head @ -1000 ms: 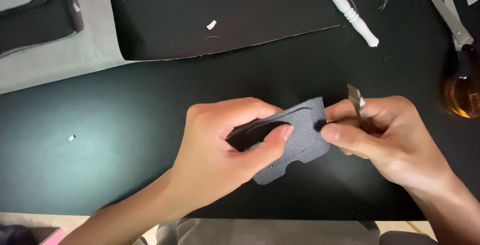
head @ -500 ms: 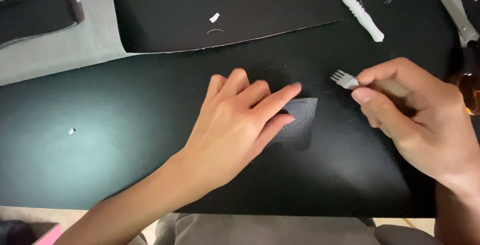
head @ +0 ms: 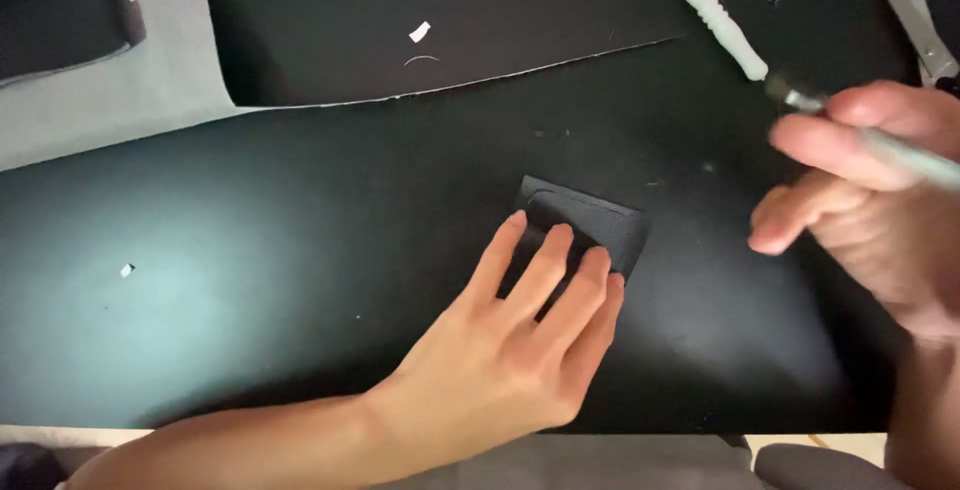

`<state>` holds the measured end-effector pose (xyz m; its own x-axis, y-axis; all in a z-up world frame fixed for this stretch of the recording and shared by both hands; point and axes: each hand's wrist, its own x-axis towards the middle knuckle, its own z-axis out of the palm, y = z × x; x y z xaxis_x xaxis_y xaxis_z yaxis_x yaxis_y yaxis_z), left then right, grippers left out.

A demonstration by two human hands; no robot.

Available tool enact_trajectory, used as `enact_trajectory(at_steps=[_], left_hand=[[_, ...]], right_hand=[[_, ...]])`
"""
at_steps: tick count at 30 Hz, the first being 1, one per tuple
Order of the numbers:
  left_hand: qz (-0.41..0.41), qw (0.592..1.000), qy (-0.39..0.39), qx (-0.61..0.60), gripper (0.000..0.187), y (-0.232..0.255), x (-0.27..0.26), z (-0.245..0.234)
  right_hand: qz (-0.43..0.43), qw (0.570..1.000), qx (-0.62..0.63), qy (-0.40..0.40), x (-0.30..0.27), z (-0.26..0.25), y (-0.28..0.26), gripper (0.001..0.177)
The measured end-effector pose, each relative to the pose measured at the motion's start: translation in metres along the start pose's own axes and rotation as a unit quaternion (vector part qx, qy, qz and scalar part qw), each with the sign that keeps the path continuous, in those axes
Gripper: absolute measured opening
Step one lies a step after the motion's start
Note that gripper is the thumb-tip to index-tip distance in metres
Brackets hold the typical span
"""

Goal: Punching stitching holes into a leather piece using a prong punch and a mallet.

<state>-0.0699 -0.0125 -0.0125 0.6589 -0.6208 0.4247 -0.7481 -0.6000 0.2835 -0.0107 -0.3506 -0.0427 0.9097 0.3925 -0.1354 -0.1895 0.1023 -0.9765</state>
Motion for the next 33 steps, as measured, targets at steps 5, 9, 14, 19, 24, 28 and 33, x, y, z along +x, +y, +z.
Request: enact_trajectory(at_steps=[5,9,14,19,24,28,33], left_hand=[[0.006,1.0,-0.011,0.01,0.014,0.003,-0.001,-0.003],[0.011,1.0,-0.006,-0.005,0.018,0.002,0.0,-0.001],[0.018,0.998,-0.014,-0.059,0.029,-0.002,0.006,-0.011],[0.044,0.998,-0.042,-0.035,0.036,0.012,-0.002,-0.001],[0.039,0.997,-0.063,0.001,0.041,0.015,-0.004,0.003],[0.059,0.994,-0.071,0.056,0.035,0.014,-0.005,0.008],[0.068,0.992,-0.063,0.086,0.027,0.014,-0.004,0.01]], right_hand=[[0.006,0.922,0.355,-0.153,-0.005,-0.017,0.016,0.059],[-0.017,0.938,0.287,-0.195,-0.015,-0.025,0.025,0.067],[-0.044,0.999,-0.001,-0.002,-0.01,0.02,0.011,0.025],[0.001,0.984,-0.148,0.095,-0.018,0.049,-0.006,0.021],[0.039,0.945,-0.286,0.153,-0.017,0.07,-0.011,0.008],[0.015,0.945,-0.307,0.115,-0.006,0.08,-0.017,0.013],[-0.017,0.933,-0.345,0.103,0.001,0.084,-0.02,0.013]])
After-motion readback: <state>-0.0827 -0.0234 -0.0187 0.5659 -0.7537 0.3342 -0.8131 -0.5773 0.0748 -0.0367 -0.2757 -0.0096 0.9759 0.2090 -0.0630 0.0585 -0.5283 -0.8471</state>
